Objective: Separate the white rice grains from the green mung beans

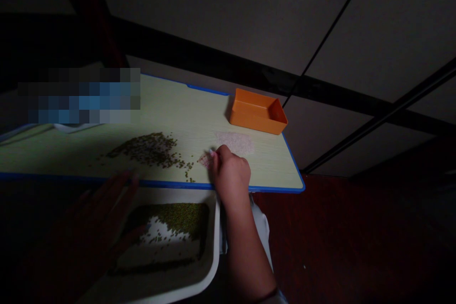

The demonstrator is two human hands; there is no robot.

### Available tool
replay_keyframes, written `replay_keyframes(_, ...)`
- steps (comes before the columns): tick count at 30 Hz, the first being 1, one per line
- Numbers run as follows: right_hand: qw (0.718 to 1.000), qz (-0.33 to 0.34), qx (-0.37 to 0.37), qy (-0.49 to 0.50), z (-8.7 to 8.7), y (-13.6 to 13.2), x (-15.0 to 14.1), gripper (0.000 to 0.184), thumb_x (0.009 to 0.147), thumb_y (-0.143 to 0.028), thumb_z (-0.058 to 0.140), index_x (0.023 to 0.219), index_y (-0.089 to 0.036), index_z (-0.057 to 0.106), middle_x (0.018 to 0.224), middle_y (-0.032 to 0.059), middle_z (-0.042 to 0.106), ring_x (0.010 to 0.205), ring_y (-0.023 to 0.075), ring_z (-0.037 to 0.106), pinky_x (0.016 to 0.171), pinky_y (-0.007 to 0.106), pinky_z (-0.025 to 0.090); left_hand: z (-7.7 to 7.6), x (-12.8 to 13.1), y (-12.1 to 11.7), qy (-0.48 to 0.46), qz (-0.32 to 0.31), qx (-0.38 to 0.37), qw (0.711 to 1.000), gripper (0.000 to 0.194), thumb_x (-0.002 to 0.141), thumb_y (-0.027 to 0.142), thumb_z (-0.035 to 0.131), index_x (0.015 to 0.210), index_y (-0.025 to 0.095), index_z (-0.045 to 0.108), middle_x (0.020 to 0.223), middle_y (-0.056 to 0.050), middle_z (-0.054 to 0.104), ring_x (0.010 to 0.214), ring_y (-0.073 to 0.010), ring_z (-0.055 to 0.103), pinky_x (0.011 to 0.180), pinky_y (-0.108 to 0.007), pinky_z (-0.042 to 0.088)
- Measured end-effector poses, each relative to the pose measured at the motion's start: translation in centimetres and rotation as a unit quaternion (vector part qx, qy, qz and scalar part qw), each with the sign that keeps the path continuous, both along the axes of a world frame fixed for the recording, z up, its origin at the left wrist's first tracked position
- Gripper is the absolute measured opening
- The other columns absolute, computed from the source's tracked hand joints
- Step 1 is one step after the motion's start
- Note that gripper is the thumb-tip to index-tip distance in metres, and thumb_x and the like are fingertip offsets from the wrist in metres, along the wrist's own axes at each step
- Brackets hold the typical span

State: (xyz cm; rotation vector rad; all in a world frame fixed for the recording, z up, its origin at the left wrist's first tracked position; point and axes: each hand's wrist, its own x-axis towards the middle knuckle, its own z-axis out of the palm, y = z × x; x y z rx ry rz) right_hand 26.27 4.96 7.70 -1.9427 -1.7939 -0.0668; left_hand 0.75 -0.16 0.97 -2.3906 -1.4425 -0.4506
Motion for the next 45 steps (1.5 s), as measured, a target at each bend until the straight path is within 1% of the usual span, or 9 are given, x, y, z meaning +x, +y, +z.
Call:
replay_keyframes(4, 1.0, -0.007, -0.011, -0.024, 0.3, 0.2, -0.5, 0.025, 0.095, -0.036, 0.043, 0.087, -0.021, 0.061, 0.066, 0.0032, 0.068, 0.055, 0.0139, 0.056, 0.053, 0.026, 0.023, -0.2, -0.1, 0.2, -0.008, 0.0, 0.016, 1.0, 0.072, 0.088, 0.046, 0.033, 0.15, 0.019, 0.009, 0.157, -0.017, 0.029, 0.141, -0.0331, 0.035, 0.108, -0.056, 0.034)
replay_keyframes(11, 0.996, -0.064, -0.023, -0.059, 0.3, 0.0, -0.6, 0.024, 0.096, -0.036, 0.043, 0.089, -0.021, 0.06, 0.069, 0.0033, 0.07, 0.056, 0.0144, 0.057, 0.054, 0.027, 0.021, -0.6, -0.4, 0.5, -0.016, -0.011, 0.03, 0.999, 0.072, 0.087, 0.05, 0.03, 0.149, 0.018, 0.012, 0.156, -0.018, 0.029, 0.139, -0.0343, 0.037, 0.105, -0.057, 0.036)
replay_keyframes(18, 0.994, -0.086, -0.022, -0.061, -0.1, 0.1, 0.3, 0.025, 0.096, -0.035, 0.04, 0.09, -0.021, 0.06, 0.071, 0.0047, 0.071, 0.055, 0.0148, 0.057, 0.053, 0.028, 0.02, -0.6, -0.2, 0.3, -0.017, -0.005, 0.022, 1.0, 0.073, 0.087, 0.053, 0.028, 0.15, 0.019, 0.01, 0.159, -0.016, 0.022, 0.142, -0.0335, 0.032, 0.108, -0.057, 0.033)
replay_keyframes(23, 0.996, -0.076, -0.014, -0.034, 0.0, 0.0, 0.9, 0.028, 0.097, -0.037, 0.038, 0.09, -0.021, 0.06, 0.071, 0.0041, 0.07, 0.057, 0.0153, 0.058, 0.054, 0.027, 0.023, -0.4, -0.3, 0.4, -0.014, -0.009, 0.024, 1.0, 0.073, 0.087, 0.052, 0.03, 0.149, 0.018, 0.013, 0.158, -0.016, 0.026, 0.141, -0.0339, 0.034, 0.106, -0.056, 0.035)
replay_keyframes(28, 0.999, -0.022, -0.02, -0.014, 0.2, -0.4, 0.6, 0.028, 0.097, -0.038, 0.038, 0.088, -0.022, 0.059, 0.07, 0.0032, 0.069, 0.059, 0.0148, 0.059, 0.055, 0.026, 0.027, -0.4, -0.1, 0.4, -0.033, -0.012, 0.031, 0.999, 0.073, 0.087, 0.052, 0.03, 0.149, 0.018, 0.013, 0.156, -0.017, 0.03, 0.139, -0.035, 0.038, 0.105, -0.057, 0.037)
replay_keyframes(31, 0.998, -0.02, -0.035, -0.05, 0.3, -0.2, 0.1, 0.028, 0.097, -0.04, 0.038, 0.088, -0.021, 0.058, 0.071, 0.0034, 0.069, 0.061, 0.0155, 0.061, 0.055, 0.027, 0.027, -0.3, 0.1, 0.2, -0.064, -0.002, 0.008, 0.998, 0.073, 0.086, 0.055, 0.029, 0.149, 0.022, 0.014, 0.157, -0.014, 0.029, 0.14, -0.0335, 0.036, 0.109, -0.057, 0.032)
replay_keyframes(34, 0.992, -0.056, -0.06, -0.097, 0.5, 0.2, 0.0, 0.028, 0.097, -0.039, 0.037, 0.089, -0.021, 0.057, 0.074, 0.0055, 0.071, 0.063, 0.0175, 0.064, 0.057, 0.027, 0.029, -0.2, 0.2, 0.1, -0.085, 0.006, -0.009, 0.996, 0.074, 0.085, 0.059, 0.029, 0.149, 0.025, 0.014, 0.156, -0.013, 0.031, 0.14, -0.0326, 0.037, 0.111, -0.056, 0.031)
replay_keyframes(38, 0.979, -0.097, -0.098, -0.153, 1.0, 0.8, 0.5, 0.028, 0.099, -0.037, 0.033, 0.095, -0.019, 0.055, 0.079, 0.01, 0.073, 0.07, 0.0216, 0.068, 0.06, 0.028, 0.036, -0.5, 0.0, 0.3, -0.06, -0.014, 0.012, 0.998, 0.073, 0.086, 0.054, 0.032, 0.149, 0.023, 0.012, 0.154, -0.015, 0.034, 0.139, -0.0331, 0.039, 0.106, -0.057, 0.036)
replay_keyframes(45, 0.955, -0.11, -0.118, -0.248, 1.5, 2.1, 1.7, 0.031, 0.1, -0.036, 0.03, 0.102, -0.015, 0.052, 0.083, 0.0138, 0.073, 0.073, 0.024, 0.071, 0.065, 0.031, 0.044, -1.1, -0.4, 0.1, -0.069, -0.009, 0.002, 0.998, 0.073, 0.085, 0.053, 0.034, 0.149, 0.024, 0.013, 0.155, -0.013, 0.033, 0.142, -0.0304, 0.034, 0.112, -0.056, 0.029)
